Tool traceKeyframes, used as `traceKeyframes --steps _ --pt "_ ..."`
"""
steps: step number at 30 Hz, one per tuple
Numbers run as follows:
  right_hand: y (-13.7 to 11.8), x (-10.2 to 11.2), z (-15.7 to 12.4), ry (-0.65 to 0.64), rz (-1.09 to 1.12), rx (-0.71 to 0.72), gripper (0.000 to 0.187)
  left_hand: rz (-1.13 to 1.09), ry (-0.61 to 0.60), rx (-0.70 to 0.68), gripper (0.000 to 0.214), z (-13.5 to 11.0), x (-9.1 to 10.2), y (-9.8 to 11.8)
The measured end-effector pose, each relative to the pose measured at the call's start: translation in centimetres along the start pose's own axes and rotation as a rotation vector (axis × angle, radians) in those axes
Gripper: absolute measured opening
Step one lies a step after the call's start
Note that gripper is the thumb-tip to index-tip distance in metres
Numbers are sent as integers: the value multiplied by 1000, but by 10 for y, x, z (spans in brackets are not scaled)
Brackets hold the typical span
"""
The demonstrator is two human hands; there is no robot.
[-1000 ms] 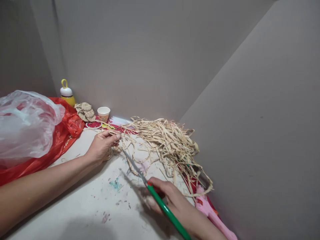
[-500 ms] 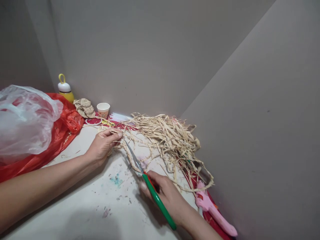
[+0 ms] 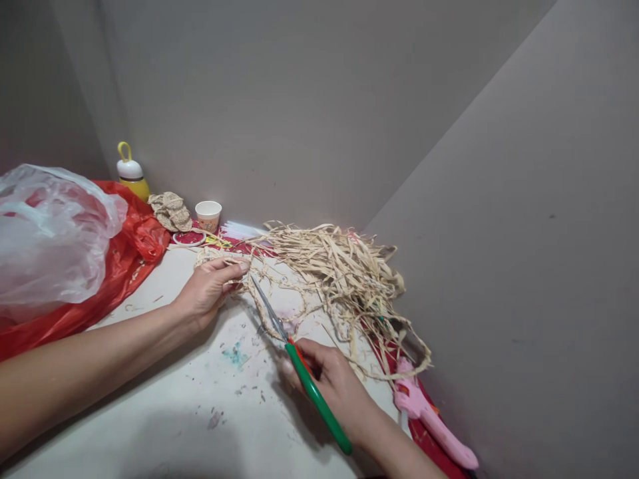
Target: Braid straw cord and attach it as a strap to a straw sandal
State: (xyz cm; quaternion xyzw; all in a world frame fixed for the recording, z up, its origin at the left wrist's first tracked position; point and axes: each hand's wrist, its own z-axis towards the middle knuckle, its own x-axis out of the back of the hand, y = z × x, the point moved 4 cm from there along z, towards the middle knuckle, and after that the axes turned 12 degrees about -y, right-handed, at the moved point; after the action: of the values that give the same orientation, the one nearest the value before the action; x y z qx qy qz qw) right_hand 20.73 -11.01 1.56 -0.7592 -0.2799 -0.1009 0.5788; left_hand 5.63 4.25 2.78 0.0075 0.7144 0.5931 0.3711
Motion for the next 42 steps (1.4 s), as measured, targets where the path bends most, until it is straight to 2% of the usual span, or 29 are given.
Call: traceKeyframes --steps 10,20,26,33,42 --pt "6 0 -2 37 36 23 41 -51 20 89 23 -2 -2 -3" --pt "16 -1 -8 56 87 0 41 -31 10 86 23 -2 -2 -3" --pt "21 -5 -10 -52 182 -20 43 -22 -33 75 23 -2 -3 -4" --pt "8 -6 -12 -117 301 85 50 -47 -79 77 22 -3 -6 -3" --pt "21 -14 -13 -196 650 187 51 -96 -126 93 17 -6 -11 -2"
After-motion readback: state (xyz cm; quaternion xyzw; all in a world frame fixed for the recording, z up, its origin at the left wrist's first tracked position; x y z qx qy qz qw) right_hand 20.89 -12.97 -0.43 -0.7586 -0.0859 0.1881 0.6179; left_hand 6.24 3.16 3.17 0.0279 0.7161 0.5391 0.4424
